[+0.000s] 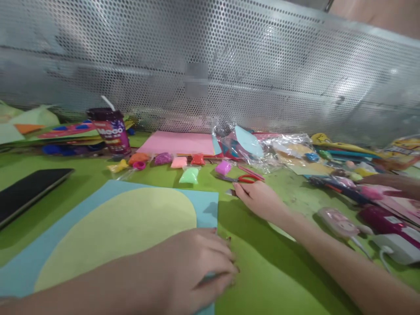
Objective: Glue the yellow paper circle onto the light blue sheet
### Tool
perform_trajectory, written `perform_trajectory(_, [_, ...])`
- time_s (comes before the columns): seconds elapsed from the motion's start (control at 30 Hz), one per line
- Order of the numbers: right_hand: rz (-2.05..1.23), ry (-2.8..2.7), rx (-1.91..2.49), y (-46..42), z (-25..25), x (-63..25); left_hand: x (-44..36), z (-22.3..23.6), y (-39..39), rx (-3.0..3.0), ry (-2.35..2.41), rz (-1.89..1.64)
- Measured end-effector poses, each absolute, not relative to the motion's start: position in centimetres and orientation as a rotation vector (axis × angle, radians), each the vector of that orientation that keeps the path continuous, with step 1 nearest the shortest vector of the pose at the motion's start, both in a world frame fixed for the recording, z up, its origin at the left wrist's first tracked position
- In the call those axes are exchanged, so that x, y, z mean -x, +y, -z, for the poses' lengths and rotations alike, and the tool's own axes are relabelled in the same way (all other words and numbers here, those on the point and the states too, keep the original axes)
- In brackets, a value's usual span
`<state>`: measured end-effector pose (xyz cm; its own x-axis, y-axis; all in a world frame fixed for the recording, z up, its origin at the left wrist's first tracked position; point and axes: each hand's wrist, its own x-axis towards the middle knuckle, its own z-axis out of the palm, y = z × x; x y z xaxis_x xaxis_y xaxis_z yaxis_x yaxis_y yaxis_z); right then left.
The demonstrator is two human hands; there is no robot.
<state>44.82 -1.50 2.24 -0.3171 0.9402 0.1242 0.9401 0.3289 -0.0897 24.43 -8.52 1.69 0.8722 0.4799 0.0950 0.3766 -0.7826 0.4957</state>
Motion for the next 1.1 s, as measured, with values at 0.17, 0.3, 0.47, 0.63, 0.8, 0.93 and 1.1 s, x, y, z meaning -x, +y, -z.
perform_trajectory(0.17, [0.105,-2.531,1.701,-1.9,-2.9,-45.0,-24.5,-1.7,-8.7,-2.655,0.952,-0.301])
perform_trajectory(0.3, [0.17,-2.751,1.573,-2.1,-3.2,-45.4,-25.0,-1.9,-9.3,-2.76,0.593,-0.293])
perform_trajectory(0.47, [0.194,-2.92,1.462,-2.2,-3.2,-45.3,-25.2,-1.4,-9.3,-2.906,0.61,-0.507])
perform_trajectory(0.63, [0.27,-2.947,1.5,-2.3,-2.8,-44.8,-24.0,0.8,-8.1,-3.011,0.798,-0.599])
perform_trajectory(0.8, [0.322,-3.005,1.519,-2.2,-2.6,-44.7,-23.7,1.7,-7.9,-3.004,0.886,-0.691])
perform_trajectory(0.93, [0.285,-3.09,1.49,-1.9,-2.6,-44.8,-23.7,1.8,-8.0,-2.99,0.938,-0.715])
perform_trajectory(1.1, [0.219,-3.15,1.472,-1.8,-2.9,-44.7,-23.5,1.7,-8.1,-2.969,0.944,-0.669])
